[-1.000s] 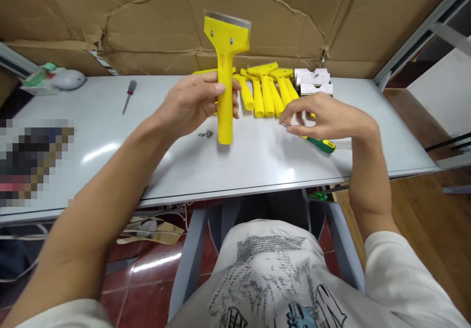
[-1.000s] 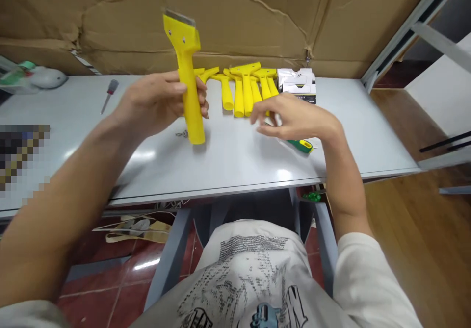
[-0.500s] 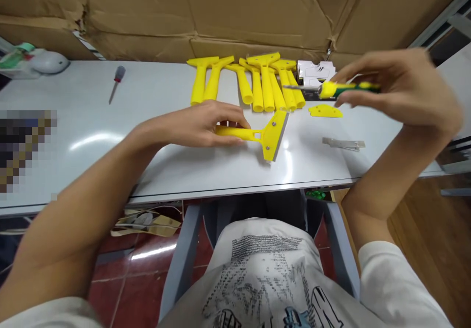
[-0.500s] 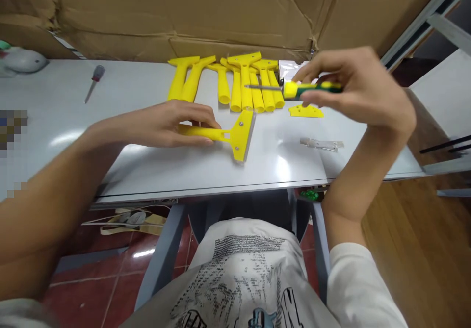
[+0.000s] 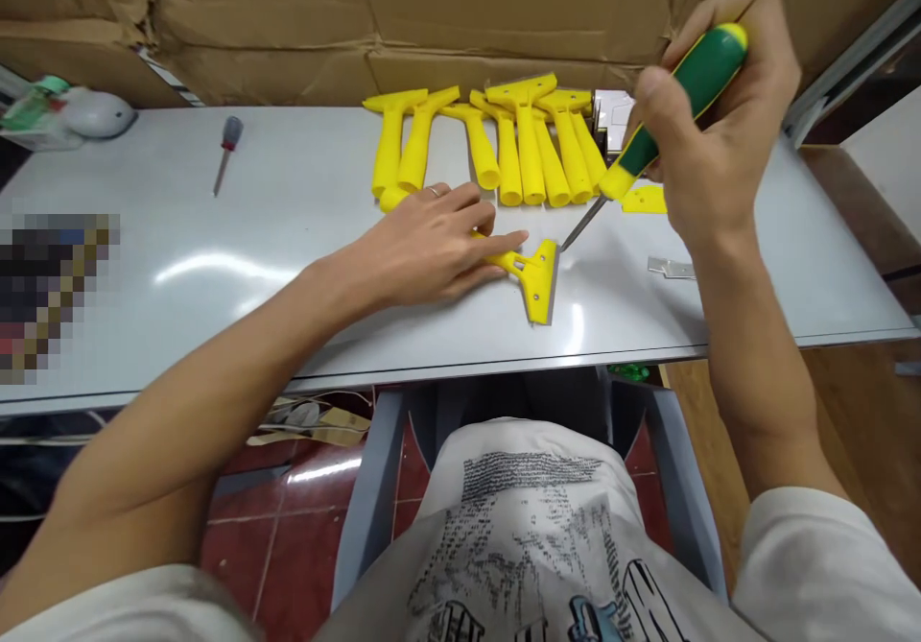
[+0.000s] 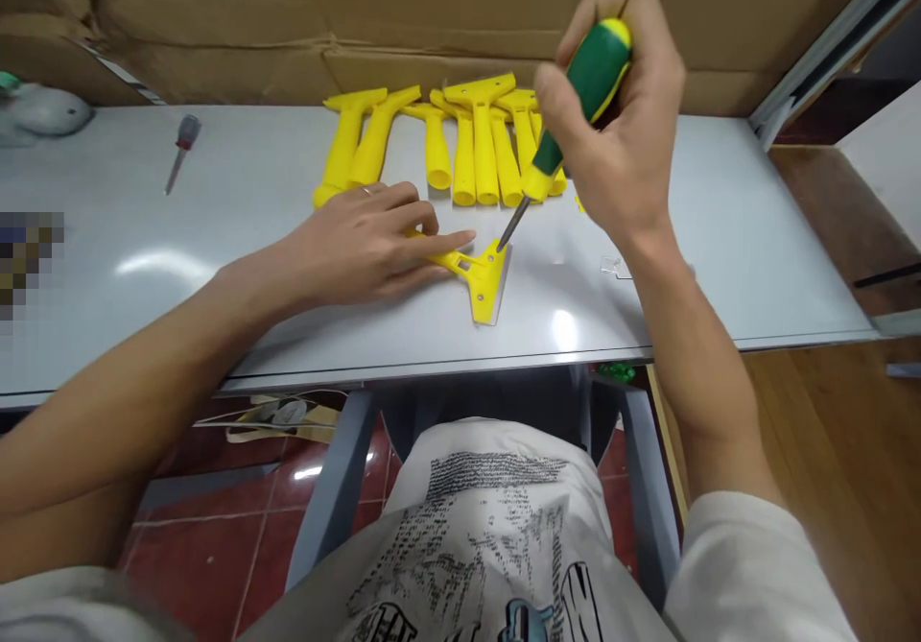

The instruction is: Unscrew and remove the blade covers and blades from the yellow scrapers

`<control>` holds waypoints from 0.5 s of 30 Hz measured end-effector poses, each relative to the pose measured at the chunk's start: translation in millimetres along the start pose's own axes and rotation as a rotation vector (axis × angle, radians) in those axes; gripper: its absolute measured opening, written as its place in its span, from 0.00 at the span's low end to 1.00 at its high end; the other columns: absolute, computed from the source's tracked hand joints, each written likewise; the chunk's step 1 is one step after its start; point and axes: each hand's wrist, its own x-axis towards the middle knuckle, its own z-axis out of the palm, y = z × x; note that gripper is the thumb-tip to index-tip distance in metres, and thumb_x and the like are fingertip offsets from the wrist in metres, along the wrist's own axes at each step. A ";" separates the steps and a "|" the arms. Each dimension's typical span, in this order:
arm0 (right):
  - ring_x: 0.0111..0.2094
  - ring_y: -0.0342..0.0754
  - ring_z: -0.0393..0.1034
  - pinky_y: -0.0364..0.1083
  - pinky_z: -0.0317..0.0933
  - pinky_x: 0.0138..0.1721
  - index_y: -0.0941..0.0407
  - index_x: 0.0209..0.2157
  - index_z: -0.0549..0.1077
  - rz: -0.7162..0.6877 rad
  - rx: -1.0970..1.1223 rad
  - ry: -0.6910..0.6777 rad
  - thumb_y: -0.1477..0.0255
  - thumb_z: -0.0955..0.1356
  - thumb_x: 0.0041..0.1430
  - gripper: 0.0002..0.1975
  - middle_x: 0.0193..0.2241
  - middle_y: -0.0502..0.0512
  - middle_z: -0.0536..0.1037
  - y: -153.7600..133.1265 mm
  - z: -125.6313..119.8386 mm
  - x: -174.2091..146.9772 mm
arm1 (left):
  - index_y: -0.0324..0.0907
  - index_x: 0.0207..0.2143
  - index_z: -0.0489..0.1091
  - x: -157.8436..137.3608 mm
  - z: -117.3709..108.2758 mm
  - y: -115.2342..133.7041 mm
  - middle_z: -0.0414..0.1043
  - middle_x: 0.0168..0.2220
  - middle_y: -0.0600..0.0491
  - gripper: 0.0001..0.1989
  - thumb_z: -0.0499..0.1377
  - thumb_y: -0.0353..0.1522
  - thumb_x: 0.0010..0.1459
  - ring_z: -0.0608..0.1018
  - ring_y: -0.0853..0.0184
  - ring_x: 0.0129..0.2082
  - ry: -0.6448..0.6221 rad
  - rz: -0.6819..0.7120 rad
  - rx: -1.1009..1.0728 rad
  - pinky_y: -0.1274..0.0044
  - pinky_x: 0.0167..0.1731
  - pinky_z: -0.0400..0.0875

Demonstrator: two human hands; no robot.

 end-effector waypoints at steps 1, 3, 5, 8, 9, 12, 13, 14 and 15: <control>0.41 0.53 0.65 0.55 0.65 0.47 0.48 0.41 0.61 -0.083 0.044 0.098 0.47 0.67 0.67 0.20 0.45 0.58 0.71 -4.9 10.0 -4.3 | 0.52 0.75 0.80 0.6 1.6 0.8 0.84 0.52 0.39 0.24 0.59 0.44 0.86 0.83 0.42 0.58 -0.001 0.004 -0.001 0.57 0.56 0.80; 0.35 0.52 0.61 0.55 0.61 0.44 0.48 0.36 0.60 -0.183 0.091 0.172 0.53 0.70 0.64 0.18 0.38 0.55 0.71 -12.5 24.0 -10.8 | 0.51 0.76 0.80 1.3 5.0 1.8 0.83 0.51 0.40 0.24 0.59 0.42 0.86 0.83 0.44 0.56 0.002 0.013 0.004 0.59 0.52 0.81; 0.35 0.52 0.62 0.54 0.59 0.43 0.48 0.35 0.62 -0.171 0.119 0.115 0.58 0.72 0.65 0.16 0.37 0.55 0.73 -16.1 28.8 -14.8 | 0.51 0.77 0.79 1.5 7.8 2.2 0.83 0.50 0.41 0.25 0.58 0.41 0.86 0.84 0.45 0.54 0.004 0.018 0.015 0.61 0.49 0.80; 0.36 0.53 0.65 0.55 0.62 0.44 0.48 0.36 0.63 -0.139 0.096 0.064 0.60 0.73 0.65 0.15 0.37 0.55 0.75 -14.7 26.8 -17.7 | 0.50 0.78 0.77 1.2 9.1 3.4 0.83 0.48 0.42 0.25 0.57 0.42 0.87 0.84 0.47 0.51 -0.019 0.029 0.033 0.64 0.45 0.78; 0.36 0.52 0.66 0.54 0.64 0.44 0.48 0.36 0.63 -0.125 0.063 0.051 0.61 0.73 0.65 0.15 0.38 0.54 0.76 -13.1 25.8 -18.2 | 0.50 0.79 0.77 1.3 8.6 4.2 0.83 0.48 0.42 0.25 0.56 0.42 0.87 0.84 0.47 0.50 -0.029 0.033 0.041 0.65 0.44 0.77; 0.36 0.51 0.66 0.53 0.66 0.43 0.48 0.37 0.63 -0.095 -0.023 0.033 0.64 0.73 0.64 0.14 0.38 0.53 0.76 -8.3 24.6 -18.5 | 0.50 0.79 0.76 2.0 6.7 6.6 0.84 0.49 0.42 0.26 0.54 0.41 0.88 0.84 0.48 0.50 -0.054 0.031 0.050 0.65 0.44 0.76; 0.36 0.51 0.66 0.53 0.66 0.43 0.48 0.37 0.63 -0.100 -0.025 0.041 0.64 0.73 0.63 0.14 0.38 0.53 0.76 -7.1 24.9 -18.4 | 0.50 0.79 0.76 2.4 6.3 7.3 0.84 0.49 0.42 0.25 0.55 0.41 0.88 0.84 0.48 0.50 -0.056 0.025 0.043 0.65 0.44 0.76; 0.36 0.51 0.66 0.53 0.65 0.42 0.48 0.37 0.62 -0.113 -0.017 0.052 0.64 0.73 0.63 0.14 0.38 0.53 0.76 -6.4 25.5 -18.2 | 0.50 0.79 0.76 2.8 6.2 7.9 0.84 0.50 0.42 0.25 0.55 0.41 0.88 0.85 0.48 0.51 -0.056 0.016 0.033 0.65 0.44 0.76; 0.35 0.51 0.65 0.53 0.64 0.41 0.48 0.37 0.62 -0.125 -0.003 0.063 0.64 0.73 0.63 0.15 0.38 0.53 0.75 -6.1 26.2 -18.0 | 0.50 0.78 0.77 3.3 6.4 8.4 0.84 0.50 0.42 0.25 0.56 0.40 0.88 0.85 0.48 0.51 -0.054 0.007 0.023 0.65 0.44 0.76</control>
